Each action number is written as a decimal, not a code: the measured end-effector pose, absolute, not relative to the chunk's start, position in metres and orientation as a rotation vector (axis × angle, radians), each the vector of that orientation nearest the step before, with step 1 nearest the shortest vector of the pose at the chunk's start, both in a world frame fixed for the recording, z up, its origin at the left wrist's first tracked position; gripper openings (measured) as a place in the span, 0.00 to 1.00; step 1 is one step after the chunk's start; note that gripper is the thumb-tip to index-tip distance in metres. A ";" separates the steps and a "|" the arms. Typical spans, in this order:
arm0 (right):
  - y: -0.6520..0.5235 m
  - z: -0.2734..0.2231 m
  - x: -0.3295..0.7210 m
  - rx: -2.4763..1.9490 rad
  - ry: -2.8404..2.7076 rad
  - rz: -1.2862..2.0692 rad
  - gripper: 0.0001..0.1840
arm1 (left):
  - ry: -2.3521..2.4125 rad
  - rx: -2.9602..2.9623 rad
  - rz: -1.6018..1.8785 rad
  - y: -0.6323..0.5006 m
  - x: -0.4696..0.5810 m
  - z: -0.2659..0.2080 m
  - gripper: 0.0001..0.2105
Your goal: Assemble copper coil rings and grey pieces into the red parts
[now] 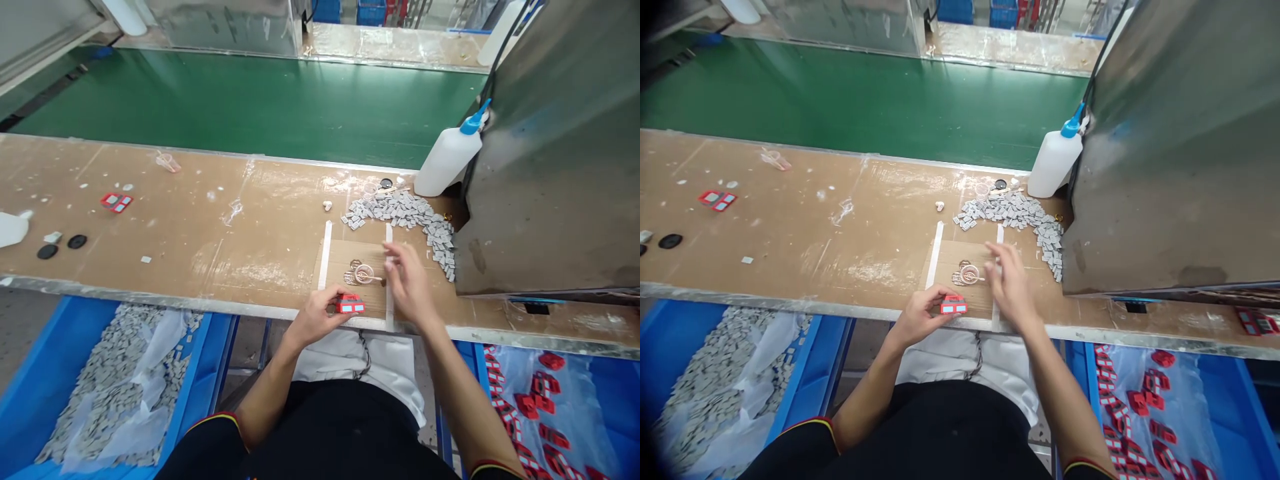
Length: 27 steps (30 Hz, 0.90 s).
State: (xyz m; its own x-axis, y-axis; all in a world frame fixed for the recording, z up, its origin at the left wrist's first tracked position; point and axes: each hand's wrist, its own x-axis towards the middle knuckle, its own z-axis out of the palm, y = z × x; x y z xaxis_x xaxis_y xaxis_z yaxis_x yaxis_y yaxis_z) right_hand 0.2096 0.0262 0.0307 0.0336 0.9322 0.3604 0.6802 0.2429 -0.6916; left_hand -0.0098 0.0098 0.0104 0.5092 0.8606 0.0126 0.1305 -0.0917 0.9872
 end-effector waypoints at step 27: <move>-0.023 0.038 0.249 -1.580 -1.561 0.617 0.08 | 0.726 1.828 0.837 0.012 -0.015 0.000 0.14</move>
State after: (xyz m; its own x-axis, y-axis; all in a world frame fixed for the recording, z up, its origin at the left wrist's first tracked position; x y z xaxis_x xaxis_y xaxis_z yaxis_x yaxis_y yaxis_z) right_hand 0.2493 -0.0227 0.0382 0.1146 0.9738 0.1963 0.5764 0.0958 -0.8116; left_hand -0.0150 0.0124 0.0001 0.5872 0.7767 0.2279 0.1161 -0.3594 0.9259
